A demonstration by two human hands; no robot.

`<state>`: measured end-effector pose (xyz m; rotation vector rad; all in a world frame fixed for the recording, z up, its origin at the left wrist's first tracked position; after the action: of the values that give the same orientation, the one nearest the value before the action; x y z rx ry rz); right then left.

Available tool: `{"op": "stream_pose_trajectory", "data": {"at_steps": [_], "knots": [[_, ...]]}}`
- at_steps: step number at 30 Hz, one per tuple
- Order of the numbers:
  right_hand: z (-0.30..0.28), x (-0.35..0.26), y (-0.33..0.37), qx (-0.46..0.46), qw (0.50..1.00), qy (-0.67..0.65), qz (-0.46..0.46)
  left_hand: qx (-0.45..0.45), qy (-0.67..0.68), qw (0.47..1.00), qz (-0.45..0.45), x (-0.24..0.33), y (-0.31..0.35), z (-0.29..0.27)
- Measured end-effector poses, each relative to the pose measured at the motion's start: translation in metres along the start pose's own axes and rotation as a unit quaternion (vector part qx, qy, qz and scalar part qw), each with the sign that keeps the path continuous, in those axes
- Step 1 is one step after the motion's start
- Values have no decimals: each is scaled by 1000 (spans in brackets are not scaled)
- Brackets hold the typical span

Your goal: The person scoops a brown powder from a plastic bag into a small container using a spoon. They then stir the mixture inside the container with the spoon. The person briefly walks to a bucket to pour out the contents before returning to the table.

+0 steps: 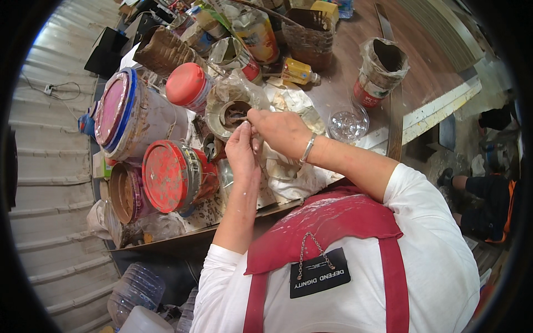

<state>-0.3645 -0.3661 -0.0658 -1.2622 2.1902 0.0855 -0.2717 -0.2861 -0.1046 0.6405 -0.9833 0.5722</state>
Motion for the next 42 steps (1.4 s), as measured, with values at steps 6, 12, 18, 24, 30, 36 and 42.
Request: {"op": "stream_pose_trajectory", "data": {"at_steps": [6, 12, 18, 24, 30, 36, 42], "knots": [[-3, -1, -5, -38, 998, -37, 16, -2, -29, 999, 19, 2, -2, -1], [7, 19, -13, -23, 969, -222, 110, -5, -36, 999, 17, 7, -3, 5], [2, 10, -11, -51, 966, -229, 111, -30, -40, 998, 23, 2, -8, 1], [-1, 4, -11, -54, 991, -110, 48, -33, -53, 998, -12, 15, -11, -1], [-1, 3, -10, -57, 997, -48, 30, -43, -44, 998, -8, 14, -11, -1], [0, 5, -11, -50, 998, -38, 29, -29, -72, 997, -16, 15, -12, 1], [-3, 4, -13, -54, 997, -42, 45, -30, -76, 997, -14, 14, -15, 0]]}}
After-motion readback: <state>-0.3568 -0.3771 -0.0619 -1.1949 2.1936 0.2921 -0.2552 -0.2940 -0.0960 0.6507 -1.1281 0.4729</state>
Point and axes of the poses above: each hand's wrist, its own y-axis away from the middle knuckle, its own z-axis out of the palm, x = y × z, the point moved 2 cm from there along -y, towards the middle knuckle, and after that the axes turned 5 degrees about z, right-handed, at the moved point
